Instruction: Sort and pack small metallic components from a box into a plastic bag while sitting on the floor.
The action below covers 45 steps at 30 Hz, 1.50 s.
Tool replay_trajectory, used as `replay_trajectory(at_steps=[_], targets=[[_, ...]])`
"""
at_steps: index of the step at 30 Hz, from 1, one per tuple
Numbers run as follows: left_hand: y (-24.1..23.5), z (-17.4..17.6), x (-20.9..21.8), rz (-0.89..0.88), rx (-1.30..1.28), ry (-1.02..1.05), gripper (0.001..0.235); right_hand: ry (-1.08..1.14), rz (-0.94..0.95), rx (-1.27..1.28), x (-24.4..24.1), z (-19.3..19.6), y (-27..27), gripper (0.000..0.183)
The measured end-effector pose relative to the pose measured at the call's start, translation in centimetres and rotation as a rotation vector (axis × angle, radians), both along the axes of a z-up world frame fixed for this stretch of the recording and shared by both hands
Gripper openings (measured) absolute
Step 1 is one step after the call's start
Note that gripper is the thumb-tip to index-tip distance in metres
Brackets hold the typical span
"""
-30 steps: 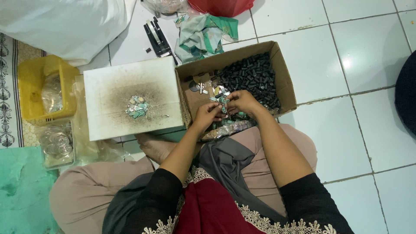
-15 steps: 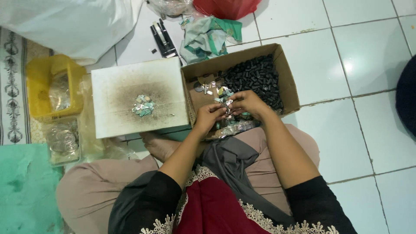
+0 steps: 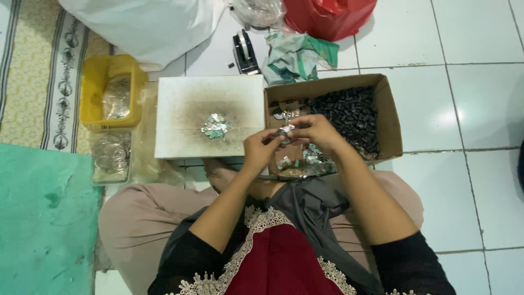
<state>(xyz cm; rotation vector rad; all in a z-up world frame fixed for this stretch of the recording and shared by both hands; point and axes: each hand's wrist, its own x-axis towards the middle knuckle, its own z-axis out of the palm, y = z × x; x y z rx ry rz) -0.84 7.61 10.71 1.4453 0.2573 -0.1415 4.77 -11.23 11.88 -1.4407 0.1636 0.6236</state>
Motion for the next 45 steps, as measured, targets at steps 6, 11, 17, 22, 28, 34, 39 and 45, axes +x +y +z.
replay_trajectory(at_steps=[6,11,17,22,28,34,39,45], targets=[[9.9,-2.6,0.4,0.072,0.468,-0.05,0.027,0.007,-0.039,0.103,0.4,-2.3,10.9,0.038],[15.6,-3.2,1.1,0.176,0.545,0.085,0.028,-0.083,-0.045,0.021,2.1,-4.7,18.3,0.035],[18.1,-1.9,1.4,0.269,0.382,0.058,0.031,-0.478,0.166,-0.494,3.6,-4.5,21.0,0.037],[18.0,0.5,0.5,0.261,0.485,-0.112,0.029,-0.625,0.227,-0.626,3.1,-1.3,18.8,0.035],[17.8,0.5,0.4,0.279,0.721,-0.388,0.024,-0.775,0.224,-0.766,2.8,1.6,9.6,0.031],[13.6,1.3,0.2,0.257,0.755,-0.64,0.026,-0.597,0.277,-1.082,-1.2,4.2,-2.9,0.029],[5.1,0.5,-0.4,-0.091,0.639,-0.612,0.024,-0.354,0.155,-1.064,-2.9,-3.4,-10.8,0.029],[-4.2,-4.4,0.2,-0.495,0.698,-0.662,0.028,-0.341,0.249,-1.105,-2.0,-5.7,-10.0,0.026]])
